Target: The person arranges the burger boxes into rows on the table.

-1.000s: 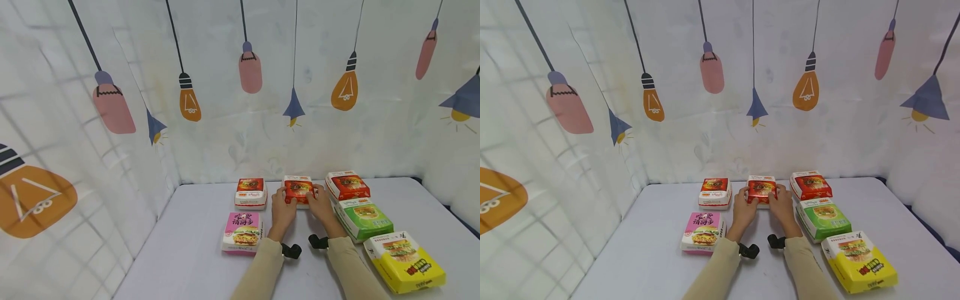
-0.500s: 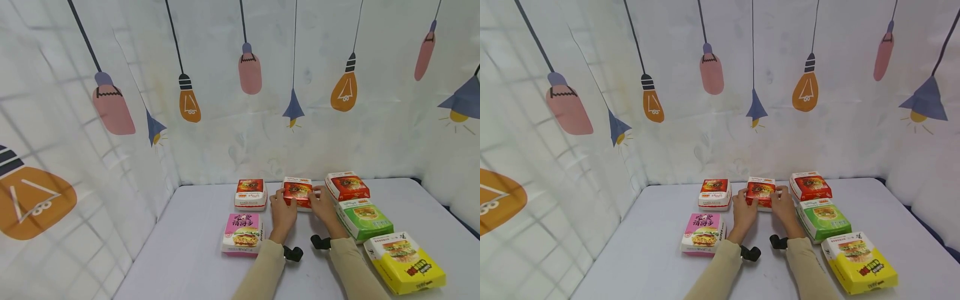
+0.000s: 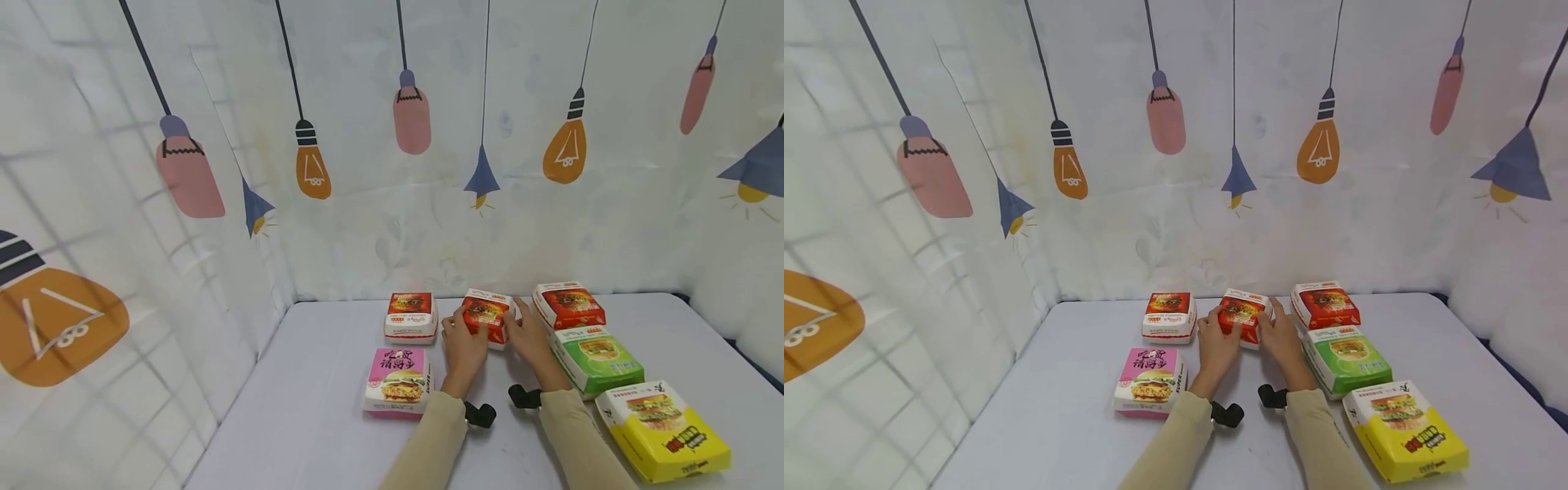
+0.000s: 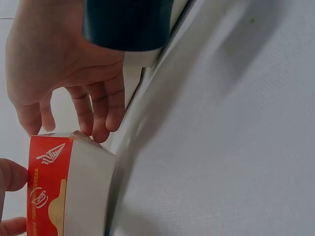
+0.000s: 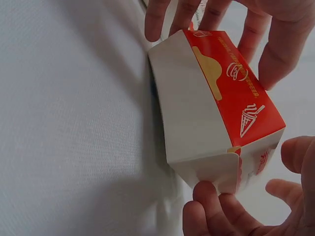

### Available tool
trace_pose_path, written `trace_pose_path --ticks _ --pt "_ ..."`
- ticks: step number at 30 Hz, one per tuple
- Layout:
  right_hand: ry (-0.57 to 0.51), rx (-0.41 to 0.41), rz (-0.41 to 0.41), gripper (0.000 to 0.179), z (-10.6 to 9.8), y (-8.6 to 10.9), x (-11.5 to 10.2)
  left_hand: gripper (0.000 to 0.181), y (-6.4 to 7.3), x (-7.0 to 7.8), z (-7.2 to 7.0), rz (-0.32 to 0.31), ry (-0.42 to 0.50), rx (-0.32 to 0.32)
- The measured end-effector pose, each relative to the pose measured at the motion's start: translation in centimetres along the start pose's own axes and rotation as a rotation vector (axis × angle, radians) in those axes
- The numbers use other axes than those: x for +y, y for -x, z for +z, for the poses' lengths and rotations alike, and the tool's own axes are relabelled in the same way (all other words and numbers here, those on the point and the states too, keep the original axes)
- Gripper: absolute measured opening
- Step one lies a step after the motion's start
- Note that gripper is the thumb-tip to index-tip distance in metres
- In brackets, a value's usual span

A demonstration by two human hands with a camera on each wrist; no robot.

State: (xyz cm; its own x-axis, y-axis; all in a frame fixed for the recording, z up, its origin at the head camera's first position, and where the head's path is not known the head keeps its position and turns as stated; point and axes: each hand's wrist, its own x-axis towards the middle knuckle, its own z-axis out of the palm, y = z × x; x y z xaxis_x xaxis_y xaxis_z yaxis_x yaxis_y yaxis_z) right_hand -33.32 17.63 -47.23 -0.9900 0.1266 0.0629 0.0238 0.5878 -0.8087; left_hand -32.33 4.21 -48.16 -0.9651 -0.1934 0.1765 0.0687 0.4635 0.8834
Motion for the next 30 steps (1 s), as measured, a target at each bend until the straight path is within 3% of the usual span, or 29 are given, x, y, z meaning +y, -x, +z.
trace_pose_path --ticks 10,19,26,30 --pt "0.039 -0.038 -0.019 0.068 0.34 -0.18 0.62 0.065 0.21 -0.46 0.17 0.078 -0.02 0.023" --pt "-0.03 -0.049 0.007 0.07 0.62 -0.17 0.64 0.065 0.25 -0.23 0.28 0.079 -0.025 0.026" --pt "-0.013 -0.083 -0.087 0.066 0.52 -0.39 0.83 0.062 0.18 -0.29 0.33 0.122 -0.086 0.095" --pt "-0.01 -0.091 -0.097 0.065 0.56 -0.46 0.94 0.061 0.23 -0.32 0.37 0.151 -0.128 0.13"
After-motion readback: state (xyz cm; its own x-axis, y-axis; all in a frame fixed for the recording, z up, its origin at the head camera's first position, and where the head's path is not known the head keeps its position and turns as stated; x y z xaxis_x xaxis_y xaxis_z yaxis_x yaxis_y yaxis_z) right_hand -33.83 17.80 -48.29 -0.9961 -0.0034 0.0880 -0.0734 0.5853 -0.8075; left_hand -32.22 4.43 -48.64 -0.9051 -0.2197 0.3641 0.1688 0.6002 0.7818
